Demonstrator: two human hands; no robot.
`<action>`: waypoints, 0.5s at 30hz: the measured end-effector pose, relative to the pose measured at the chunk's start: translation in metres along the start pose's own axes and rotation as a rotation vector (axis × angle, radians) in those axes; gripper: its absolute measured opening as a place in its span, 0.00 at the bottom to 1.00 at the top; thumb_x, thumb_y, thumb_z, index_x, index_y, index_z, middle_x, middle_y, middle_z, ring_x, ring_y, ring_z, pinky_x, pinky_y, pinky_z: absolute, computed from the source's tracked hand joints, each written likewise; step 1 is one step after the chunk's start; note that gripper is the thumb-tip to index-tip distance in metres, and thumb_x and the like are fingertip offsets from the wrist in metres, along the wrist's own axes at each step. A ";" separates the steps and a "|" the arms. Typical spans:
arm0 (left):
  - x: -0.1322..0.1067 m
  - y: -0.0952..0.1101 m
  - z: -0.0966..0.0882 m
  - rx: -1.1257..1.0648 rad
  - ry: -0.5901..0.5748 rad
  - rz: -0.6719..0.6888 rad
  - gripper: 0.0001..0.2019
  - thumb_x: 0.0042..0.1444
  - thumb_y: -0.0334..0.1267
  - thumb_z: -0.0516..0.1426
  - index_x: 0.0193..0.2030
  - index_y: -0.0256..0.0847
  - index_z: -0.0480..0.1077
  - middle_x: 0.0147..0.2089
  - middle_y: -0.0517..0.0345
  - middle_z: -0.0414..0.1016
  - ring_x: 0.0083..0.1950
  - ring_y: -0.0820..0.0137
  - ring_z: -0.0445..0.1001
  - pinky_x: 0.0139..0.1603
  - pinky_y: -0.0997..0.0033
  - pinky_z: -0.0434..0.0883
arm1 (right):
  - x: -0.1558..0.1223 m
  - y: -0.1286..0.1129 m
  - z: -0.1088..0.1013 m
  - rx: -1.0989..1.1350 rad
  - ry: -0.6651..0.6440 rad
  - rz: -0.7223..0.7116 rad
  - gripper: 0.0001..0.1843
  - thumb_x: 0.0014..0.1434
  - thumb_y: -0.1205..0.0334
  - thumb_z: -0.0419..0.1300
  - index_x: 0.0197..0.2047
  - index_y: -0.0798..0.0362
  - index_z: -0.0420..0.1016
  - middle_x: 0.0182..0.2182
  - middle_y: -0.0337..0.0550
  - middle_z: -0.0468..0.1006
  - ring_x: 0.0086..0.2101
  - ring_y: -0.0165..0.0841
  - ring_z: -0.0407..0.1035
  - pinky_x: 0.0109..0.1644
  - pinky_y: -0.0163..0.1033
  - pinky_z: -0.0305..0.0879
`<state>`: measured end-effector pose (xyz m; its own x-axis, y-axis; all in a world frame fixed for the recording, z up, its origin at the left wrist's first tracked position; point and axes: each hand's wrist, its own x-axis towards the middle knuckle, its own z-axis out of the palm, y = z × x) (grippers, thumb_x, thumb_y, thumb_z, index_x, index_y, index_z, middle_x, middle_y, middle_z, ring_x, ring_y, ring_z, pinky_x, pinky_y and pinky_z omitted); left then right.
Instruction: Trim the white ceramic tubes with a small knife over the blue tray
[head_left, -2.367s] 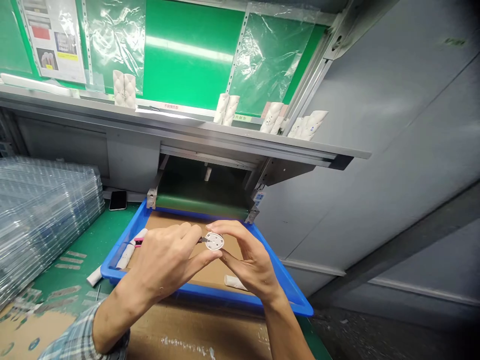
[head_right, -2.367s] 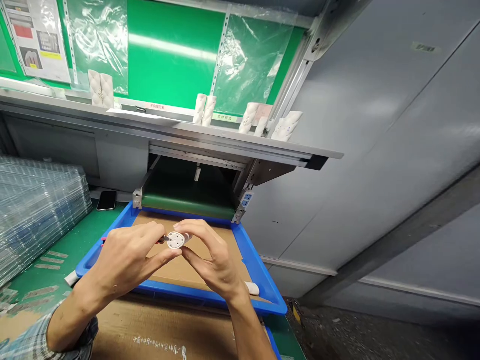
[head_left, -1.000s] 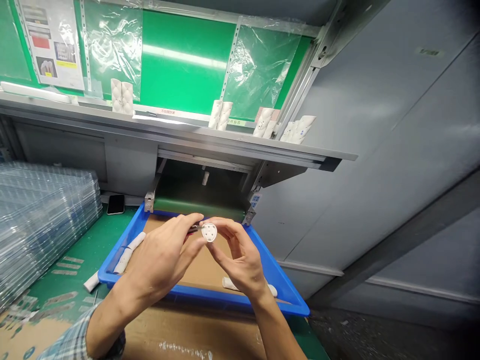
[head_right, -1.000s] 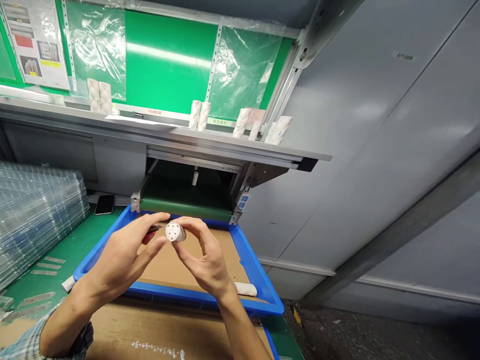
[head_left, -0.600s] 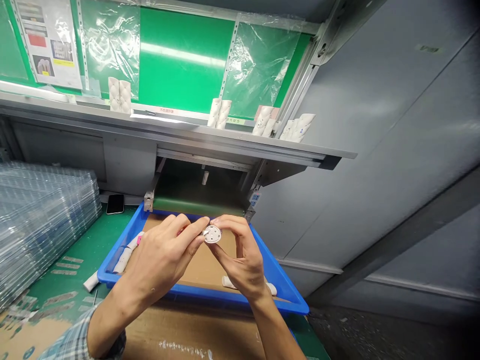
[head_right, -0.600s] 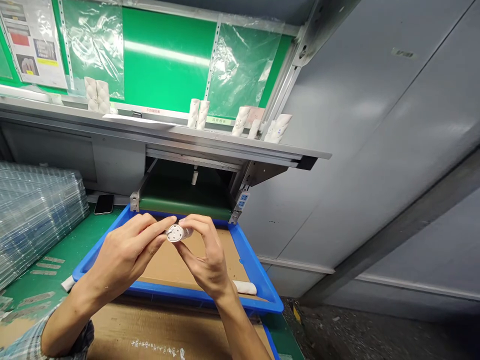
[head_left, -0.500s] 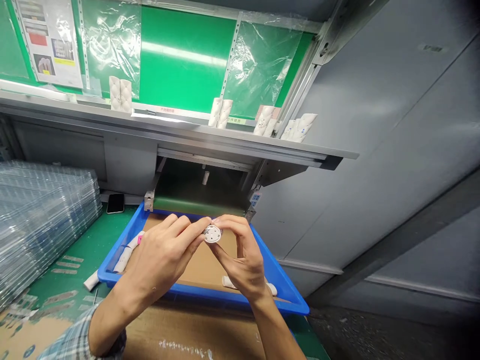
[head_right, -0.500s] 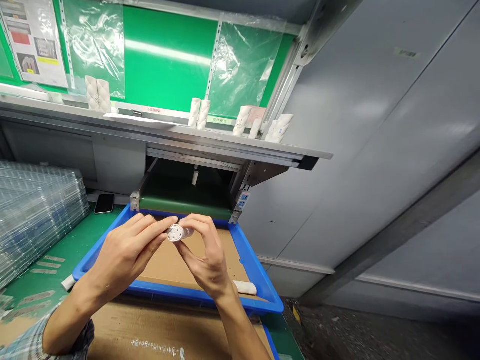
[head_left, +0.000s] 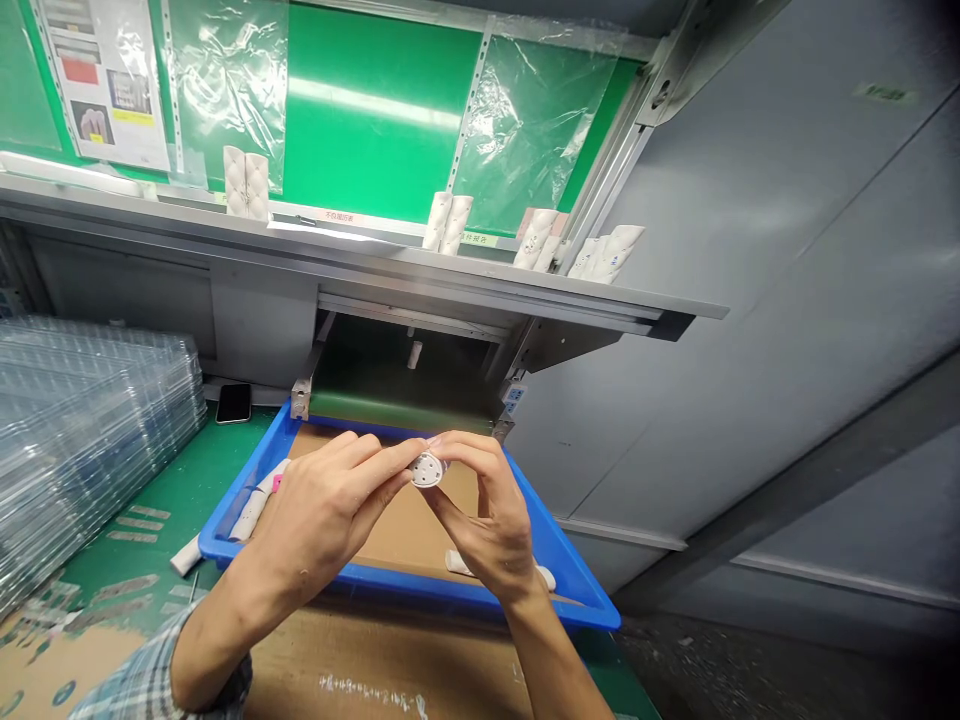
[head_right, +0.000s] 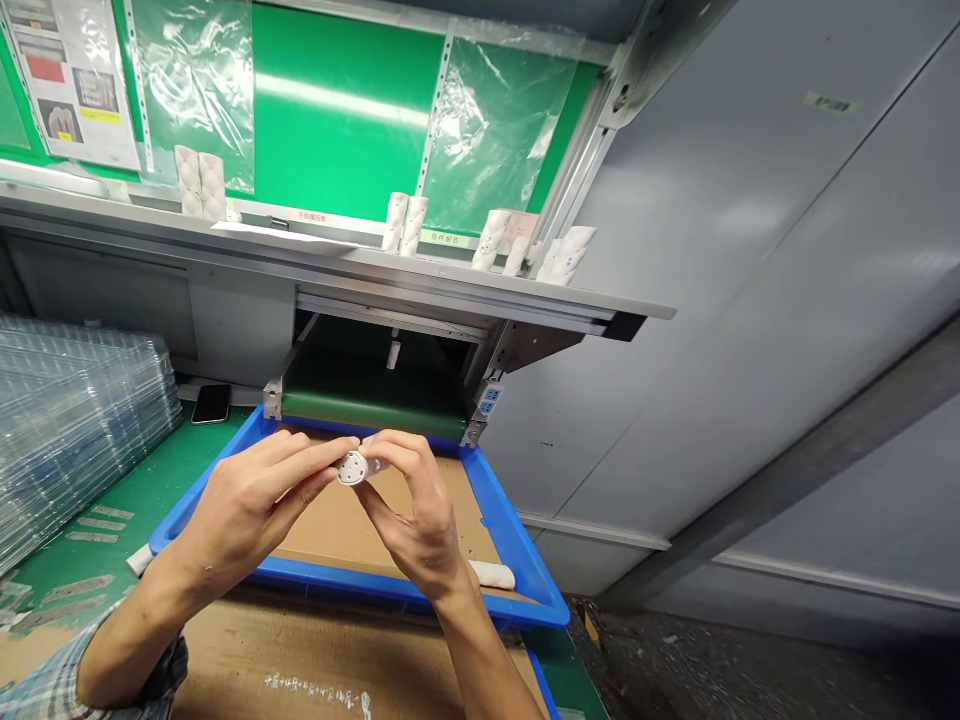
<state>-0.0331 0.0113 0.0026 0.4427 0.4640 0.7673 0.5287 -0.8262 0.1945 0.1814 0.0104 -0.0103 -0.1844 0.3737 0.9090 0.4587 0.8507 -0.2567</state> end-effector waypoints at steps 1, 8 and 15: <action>0.000 0.000 0.000 0.008 0.001 -0.002 0.16 0.81 0.40 0.50 0.69 0.51 0.68 0.40 0.60 0.75 0.39 0.67 0.69 0.40 0.67 0.65 | 0.000 0.000 0.000 -0.005 -0.002 0.000 0.22 0.67 0.76 0.68 0.59 0.45 0.74 0.49 0.45 0.78 0.50 0.40 0.76 0.54 0.46 0.77; 0.001 0.000 -0.001 0.057 0.023 -0.004 0.15 0.80 0.39 0.50 0.66 0.51 0.72 0.39 0.61 0.75 0.38 0.67 0.71 0.38 0.68 0.65 | -0.001 0.001 0.000 -0.014 -0.012 -0.015 0.23 0.66 0.78 0.68 0.59 0.46 0.74 0.50 0.45 0.77 0.50 0.39 0.76 0.56 0.44 0.76; 0.003 0.002 -0.003 0.084 0.073 0.013 0.12 0.79 0.39 0.53 0.61 0.41 0.74 0.42 0.58 0.82 0.40 0.66 0.75 0.41 0.66 0.68 | 0.001 -0.001 0.000 -0.019 -0.014 -0.021 0.24 0.66 0.78 0.67 0.59 0.47 0.73 0.50 0.45 0.77 0.51 0.39 0.76 0.56 0.44 0.76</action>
<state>-0.0331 0.0105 0.0074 0.3974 0.4263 0.8126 0.5833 -0.8010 0.1349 0.1812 0.0099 -0.0089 -0.2059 0.3613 0.9094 0.4714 0.8510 -0.2314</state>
